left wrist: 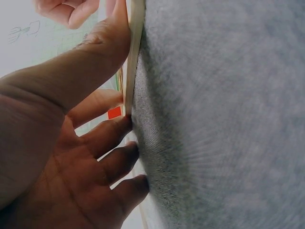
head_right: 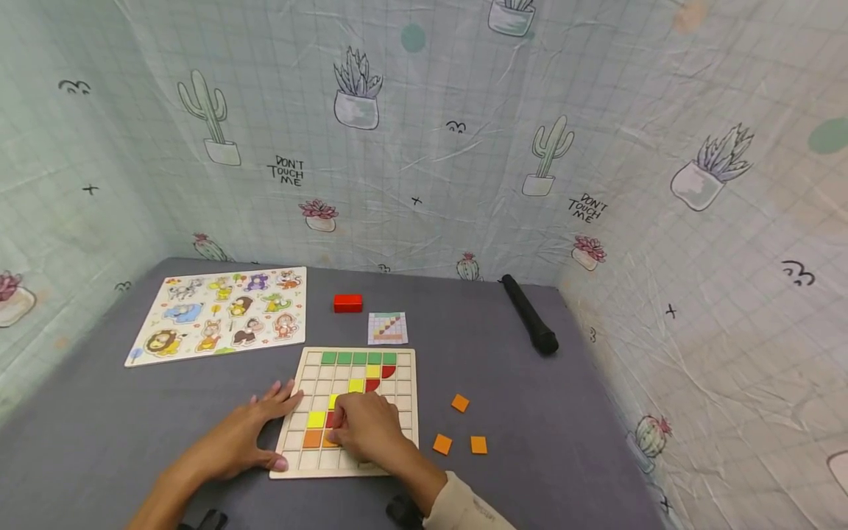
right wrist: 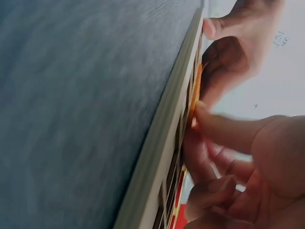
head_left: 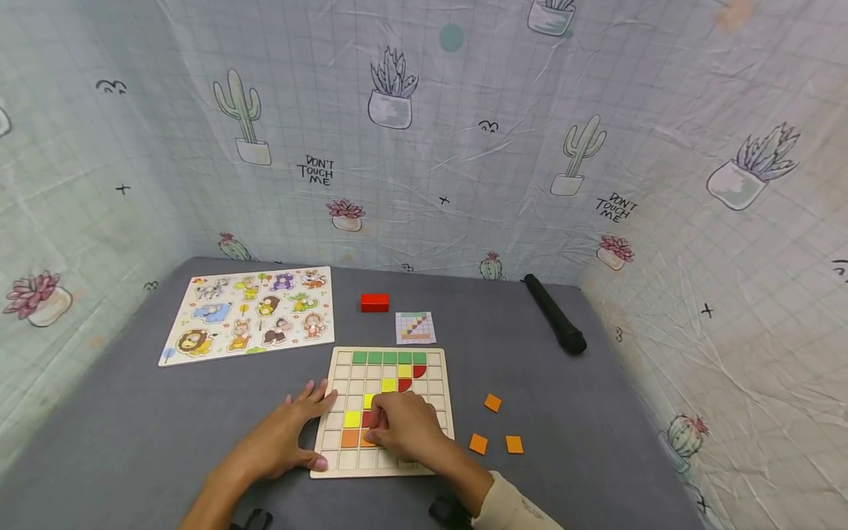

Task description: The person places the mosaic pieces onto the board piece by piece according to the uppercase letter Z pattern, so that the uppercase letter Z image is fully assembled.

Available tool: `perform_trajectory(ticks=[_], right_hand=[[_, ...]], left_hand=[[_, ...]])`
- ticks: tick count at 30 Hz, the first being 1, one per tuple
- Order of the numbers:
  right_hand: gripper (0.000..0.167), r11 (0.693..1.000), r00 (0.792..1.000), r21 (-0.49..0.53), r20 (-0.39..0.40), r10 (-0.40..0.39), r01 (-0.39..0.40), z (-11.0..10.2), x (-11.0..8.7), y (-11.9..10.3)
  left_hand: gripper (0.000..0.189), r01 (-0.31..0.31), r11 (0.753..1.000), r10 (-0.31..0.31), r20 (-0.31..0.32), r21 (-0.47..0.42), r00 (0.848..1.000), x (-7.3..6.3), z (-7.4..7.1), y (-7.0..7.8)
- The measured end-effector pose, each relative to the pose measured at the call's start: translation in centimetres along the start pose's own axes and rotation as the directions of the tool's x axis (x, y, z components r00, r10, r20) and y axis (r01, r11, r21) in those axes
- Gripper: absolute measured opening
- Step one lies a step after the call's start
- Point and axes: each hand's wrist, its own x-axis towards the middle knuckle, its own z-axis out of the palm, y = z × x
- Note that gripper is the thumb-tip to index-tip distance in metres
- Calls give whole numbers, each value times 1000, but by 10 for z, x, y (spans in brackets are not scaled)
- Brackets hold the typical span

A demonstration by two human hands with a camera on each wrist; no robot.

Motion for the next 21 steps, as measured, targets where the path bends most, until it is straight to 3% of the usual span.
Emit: perform_trajectory(ticks=[9, 16, 21], right_hand=[[23, 1000, 1000, 8, 17, -10, 10, -4, -3, 2], [19, 998, 1000, 61, 21, 2, -3, -30, -16, 18], [22, 991, 1000, 130, 4, 14, -15, -47, -32, 40]], left_hand=[[108, 3, 1000, -3, 12, -3, 1000, 0, 0, 0], [110, 44, 999, -43, 24, -19, 999, 2, -1, 1], [111, 56, 998, -55, 38, -20, 998, 2, -2, 2]])
